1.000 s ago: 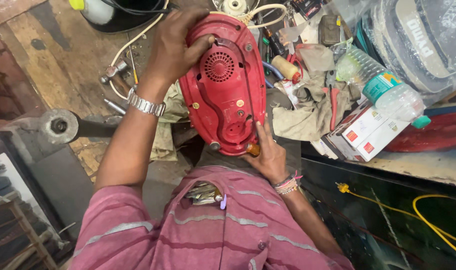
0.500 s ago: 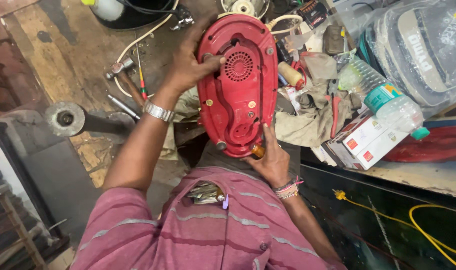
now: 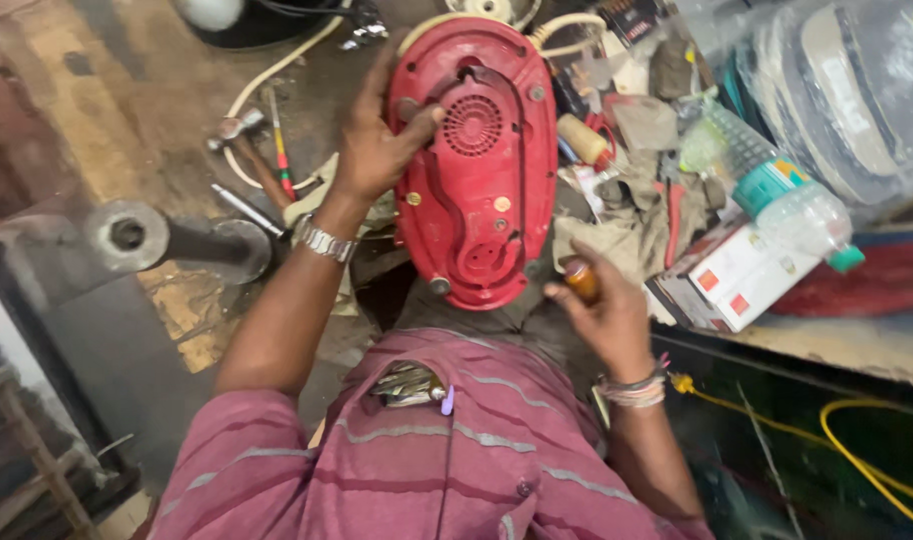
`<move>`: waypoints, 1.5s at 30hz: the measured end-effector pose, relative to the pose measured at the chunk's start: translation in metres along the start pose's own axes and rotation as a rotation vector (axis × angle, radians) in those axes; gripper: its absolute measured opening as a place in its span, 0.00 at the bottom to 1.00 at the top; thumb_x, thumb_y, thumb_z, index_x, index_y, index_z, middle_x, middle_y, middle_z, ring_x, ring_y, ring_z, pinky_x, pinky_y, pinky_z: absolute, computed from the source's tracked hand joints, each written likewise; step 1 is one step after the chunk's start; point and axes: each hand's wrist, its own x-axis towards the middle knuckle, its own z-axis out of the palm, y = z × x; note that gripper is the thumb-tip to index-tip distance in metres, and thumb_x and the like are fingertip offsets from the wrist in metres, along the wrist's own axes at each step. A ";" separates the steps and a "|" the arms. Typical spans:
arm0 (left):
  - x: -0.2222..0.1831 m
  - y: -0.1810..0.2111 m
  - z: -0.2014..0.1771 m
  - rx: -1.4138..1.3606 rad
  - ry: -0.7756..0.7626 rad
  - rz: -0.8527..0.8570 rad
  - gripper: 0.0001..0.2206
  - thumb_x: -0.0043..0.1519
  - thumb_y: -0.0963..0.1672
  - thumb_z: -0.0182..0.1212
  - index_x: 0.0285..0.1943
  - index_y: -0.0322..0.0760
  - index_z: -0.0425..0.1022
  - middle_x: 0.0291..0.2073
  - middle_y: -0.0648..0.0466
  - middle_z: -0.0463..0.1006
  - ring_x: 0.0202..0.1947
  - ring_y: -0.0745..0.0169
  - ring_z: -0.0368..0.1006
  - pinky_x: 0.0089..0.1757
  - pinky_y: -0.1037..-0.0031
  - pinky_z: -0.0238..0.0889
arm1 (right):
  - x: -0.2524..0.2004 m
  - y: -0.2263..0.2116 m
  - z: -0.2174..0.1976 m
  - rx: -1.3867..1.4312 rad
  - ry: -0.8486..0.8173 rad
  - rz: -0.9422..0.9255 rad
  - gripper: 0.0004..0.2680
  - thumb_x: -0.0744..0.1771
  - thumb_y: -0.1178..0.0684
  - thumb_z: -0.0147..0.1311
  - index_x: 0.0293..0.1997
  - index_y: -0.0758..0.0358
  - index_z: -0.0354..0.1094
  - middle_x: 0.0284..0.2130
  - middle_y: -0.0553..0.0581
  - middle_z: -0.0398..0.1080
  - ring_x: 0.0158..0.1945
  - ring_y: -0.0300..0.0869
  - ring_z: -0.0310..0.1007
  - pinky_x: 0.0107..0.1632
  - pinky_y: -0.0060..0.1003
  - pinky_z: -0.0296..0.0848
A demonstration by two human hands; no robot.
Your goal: The person works on the internal wiring of a red and beige electric iron, using pliers to strip and connect wires, then reassembles the casing and tightens screws with a screwdriver.
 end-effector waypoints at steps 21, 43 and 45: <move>-0.005 -0.031 0.016 0.209 0.096 0.469 0.34 0.72 0.44 0.68 0.82 0.38 0.48 0.72 0.42 0.65 0.71 0.50 0.67 0.68 0.65 0.62 | 0.129 0.160 0.013 -0.595 0.422 -0.156 0.11 0.65 0.63 0.57 0.51 0.63 0.74 0.58 0.63 0.71 0.59 0.62 0.72 0.60 0.49 0.71; -0.011 -0.030 0.014 0.489 0.321 0.673 0.28 0.73 0.44 0.63 0.77 0.28 0.55 0.74 0.35 0.62 0.73 0.36 0.65 0.68 0.59 0.64 | 0.110 0.004 0.077 0.118 0.267 -0.182 0.23 0.72 0.53 0.56 0.74 0.71 0.52 0.58 0.74 0.71 0.60 0.58 0.74 0.61 0.44 0.73; -0.011 -0.028 0.014 0.489 0.322 0.676 0.27 0.73 0.44 0.63 0.77 0.28 0.55 0.73 0.34 0.63 0.72 0.37 0.66 0.67 0.59 0.66 | 0.112 0.003 0.077 0.072 0.295 -0.242 0.22 0.72 0.54 0.56 0.74 0.71 0.52 0.60 0.76 0.69 0.63 0.62 0.73 0.62 0.47 0.72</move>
